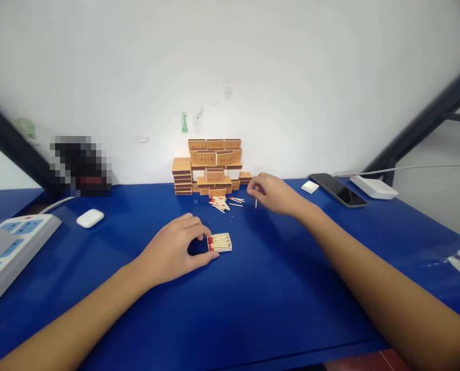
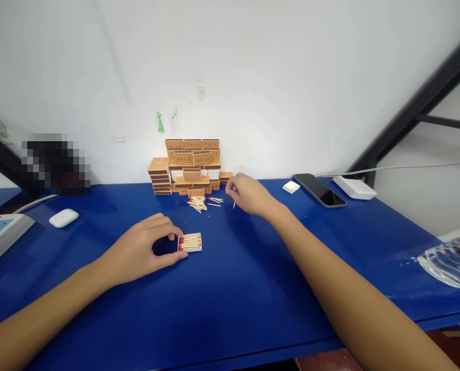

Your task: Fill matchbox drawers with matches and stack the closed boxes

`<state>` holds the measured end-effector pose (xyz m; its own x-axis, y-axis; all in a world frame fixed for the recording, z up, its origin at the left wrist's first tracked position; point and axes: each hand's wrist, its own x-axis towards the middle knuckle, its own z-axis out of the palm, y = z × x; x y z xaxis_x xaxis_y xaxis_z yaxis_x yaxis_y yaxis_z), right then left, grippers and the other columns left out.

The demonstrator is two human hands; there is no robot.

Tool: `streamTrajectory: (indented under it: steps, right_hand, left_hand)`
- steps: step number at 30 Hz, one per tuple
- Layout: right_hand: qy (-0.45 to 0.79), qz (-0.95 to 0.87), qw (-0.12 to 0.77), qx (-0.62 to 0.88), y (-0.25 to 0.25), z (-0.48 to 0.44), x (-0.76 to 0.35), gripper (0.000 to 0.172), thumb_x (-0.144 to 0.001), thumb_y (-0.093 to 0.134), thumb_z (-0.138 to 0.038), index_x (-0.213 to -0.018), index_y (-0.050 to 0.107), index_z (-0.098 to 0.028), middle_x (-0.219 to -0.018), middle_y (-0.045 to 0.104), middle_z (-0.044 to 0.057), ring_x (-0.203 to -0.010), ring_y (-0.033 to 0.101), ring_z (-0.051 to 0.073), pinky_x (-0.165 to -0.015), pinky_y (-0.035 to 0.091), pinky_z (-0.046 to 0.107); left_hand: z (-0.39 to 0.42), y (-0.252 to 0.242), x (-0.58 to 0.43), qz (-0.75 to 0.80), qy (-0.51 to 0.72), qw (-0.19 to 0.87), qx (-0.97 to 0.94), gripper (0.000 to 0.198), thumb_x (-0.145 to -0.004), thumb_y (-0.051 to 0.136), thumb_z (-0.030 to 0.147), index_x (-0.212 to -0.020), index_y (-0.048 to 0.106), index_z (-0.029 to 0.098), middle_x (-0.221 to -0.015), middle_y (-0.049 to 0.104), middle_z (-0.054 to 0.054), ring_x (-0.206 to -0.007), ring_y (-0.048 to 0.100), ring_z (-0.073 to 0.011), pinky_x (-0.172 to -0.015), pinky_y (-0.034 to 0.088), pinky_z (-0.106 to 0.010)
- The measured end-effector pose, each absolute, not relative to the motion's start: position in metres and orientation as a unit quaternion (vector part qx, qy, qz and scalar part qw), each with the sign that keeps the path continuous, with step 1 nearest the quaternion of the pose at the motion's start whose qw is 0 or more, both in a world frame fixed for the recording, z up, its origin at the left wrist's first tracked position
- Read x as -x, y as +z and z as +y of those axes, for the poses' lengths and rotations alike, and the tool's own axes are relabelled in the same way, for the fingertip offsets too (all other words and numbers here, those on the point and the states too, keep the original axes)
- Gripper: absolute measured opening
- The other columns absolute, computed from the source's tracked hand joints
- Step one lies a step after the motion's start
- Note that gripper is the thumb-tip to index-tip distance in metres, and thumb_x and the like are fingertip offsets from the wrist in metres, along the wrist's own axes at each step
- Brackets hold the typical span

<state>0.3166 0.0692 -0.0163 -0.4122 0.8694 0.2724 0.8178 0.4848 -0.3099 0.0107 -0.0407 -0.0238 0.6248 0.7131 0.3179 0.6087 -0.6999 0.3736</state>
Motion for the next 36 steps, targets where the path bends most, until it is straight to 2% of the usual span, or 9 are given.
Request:
streamTrajectory:
  steps: [6, 9, 11, 14, 19, 23, 30, 34, 36]
  right_hand:
    - [0.106, -0.859, 0.139, 0.48, -0.012, 0.074, -0.345, 0.016, -0.088, 0.069, -0.015, -0.101, 0.075, -0.021, -0.098, 0.066, 0.007, -0.082, 0.062, 0.02, -0.076, 0.048, 0.032]
    - [0.141, -0.864, 0.113, 0.47, -0.014, 0.075, -0.349, 0.007, -0.088, 0.069, -0.018, -0.089, 0.074, -0.022, -0.092, 0.069, 0.006, -0.081, 0.063, 0.021, -0.073, 0.047, 0.031]
    - [0.151, -0.859, 0.108, 0.477, -0.016, 0.075, -0.349, 0.008, -0.088, 0.067, -0.018, -0.081, 0.072, -0.021, -0.084, 0.071, 0.005, -0.073, 0.063, 0.02, -0.067, 0.046, 0.031]
    - [0.147, -0.848, 0.122, 0.494, -0.018, 0.074, -0.343, 0.013, -0.089, 0.064, -0.02, -0.076, 0.068, -0.02, -0.077, 0.071, 0.004, -0.065, 0.061, 0.019, -0.062, 0.045, 0.031]
    - [0.1, -0.825, 0.204, 0.518, -0.028, 0.071, -0.313, 0.019, -0.101, 0.051, -0.027, -0.092, 0.065, -0.018, -0.088, 0.07, 0.009, -0.076, 0.061, 0.021, -0.069, 0.044, 0.033]
    - [0.101, -0.837, 0.209, 0.495, -0.033, 0.069, -0.294, 0.01, -0.095, 0.058, -0.02, -0.087, 0.063, -0.019, -0.091, 0.07, 0.009, -0.08, 0.061, 0.02, -0.072, 0.043, 0.031]
    - [0.115, -0.837, 0.208, 0.493, -0.032, 0.066, -0.295, 0.015, -0.097, 0.058, -0.025, -0.086, 0.066, -0.018, -0.086, 0.069, 0.007, -0.074, 0.06, 0.018, -0.067, 0.043, 0.029]
    - [0.097, -0.841, 0.219, 0.485, -0.034, 0.066, -0.296, 0.013, -0.097, 0.062, -0.029, -0.095, 0.065, -0.017, -0.098, 0.069, 0.01, -0.085, 0.061, 0.021, -0.074, 0.045, 0.032]
    - [0.083, -0.853, 0.219, 0.466, -0.034, 0.065, -0.297, 0.02, -0.096, 0.067, -0.036, -0.101, 0.066, -0.017, -0.104, 0.068, 0.012, -0.092, 0.061, 0.024, -0.079, 0.047, 0.034]
  left_hand:
    - [-0.041, -0.024, -0.011, 0.372, 0.223, 0.115, -0.894, 0.024, -0.092, 0.076, 0.043, -0.103, 0.072, 0.022, -0.089, 0.067, -0.003, -0.086, 0.059, -0.0216, -0.077, 0.05, -0.037]
    - [-0.041, -0.024, -0.011, 0.371, 0.225, 0.112, -0.894, 0.025, -0.092, 0.076, 0.044, -0.103, 0.072, 0.022, -0.089, 0.067, -0.003, -0.086, 0.059, -0.0215, -0.076, 0.05, -0.036]
    - [-0.041, -0.024, -0.011, 0.371, 0.224, 0.113, -0.894, 0.025, -0.092, 0.076, 0.044, -0.103, 0.072, 0.022, -0.089, 0.067, -0.003, -0.086, 0.059, -0.0214, -0.076, 0.049, -0.036]
    - [-0.041, -0.024, -0.011, 0.372, 0.223, 0.114, -0.894, 0.025, -0.092, 0.076, 0.044, -0.103, 0.072, 0.022, -0.089, 0.067, -0.003, -0.086, 0.059, -0.0213, -0.076, 0.049, -0.036]
    - [-0.041, -0.023, -0.011, 0.371, 0.227, 0.118, -0.893, 0.025, -0.092, 0.076, 0.043, -0.103, 0.072, 0.021, -0.089, 0.067, -0.003, -0.086, 0.059, -0.0214, -0.077, 0.05, -0.037]
    - [-0.041, -0.024, -0.012, 0.37, 0.226, 0.114, -0.894, 0.023, -0.092, 0.076, 0.042, -0.102, 0.071, 0.022, -0.089, 0.067, -0.003, -0.085, 0.059, -0.0215, -0.077, 0.05, -0.037]
    - [-0.041, -0.025, -0.011, 0.366, 0.229, 0.116, -0.895, 0.024, -0.092, 0.077, 0.042, -0.103, 0.072, 0.022, -0.089, 0.067, -0.003, -0.086, 0.059, -0.0217, -0.078, 0.05, -0.037]
    - [-0.04, -0.024, -0.011, 0.373, 0.227, 0.116, -0.892, 0.024, -0.092, 0.077, 0.042, -0.103, 0.072, 0.021, -0.089, 0.067, -0.003, -0.085, 0.059, -0.0216, -0.077, 0.05, -0.037]
    - [-0.04, -0.024, -0.011, 0.374, 0.226, 0.119, -0.892, 0.025, -0.091, 0.077, 0.042, -0.103, 0.072, 0.021, -0.089, 0.066, -0.003, -0.086, 0.059, -0.0216, -0.077, 0.049, -0.037]
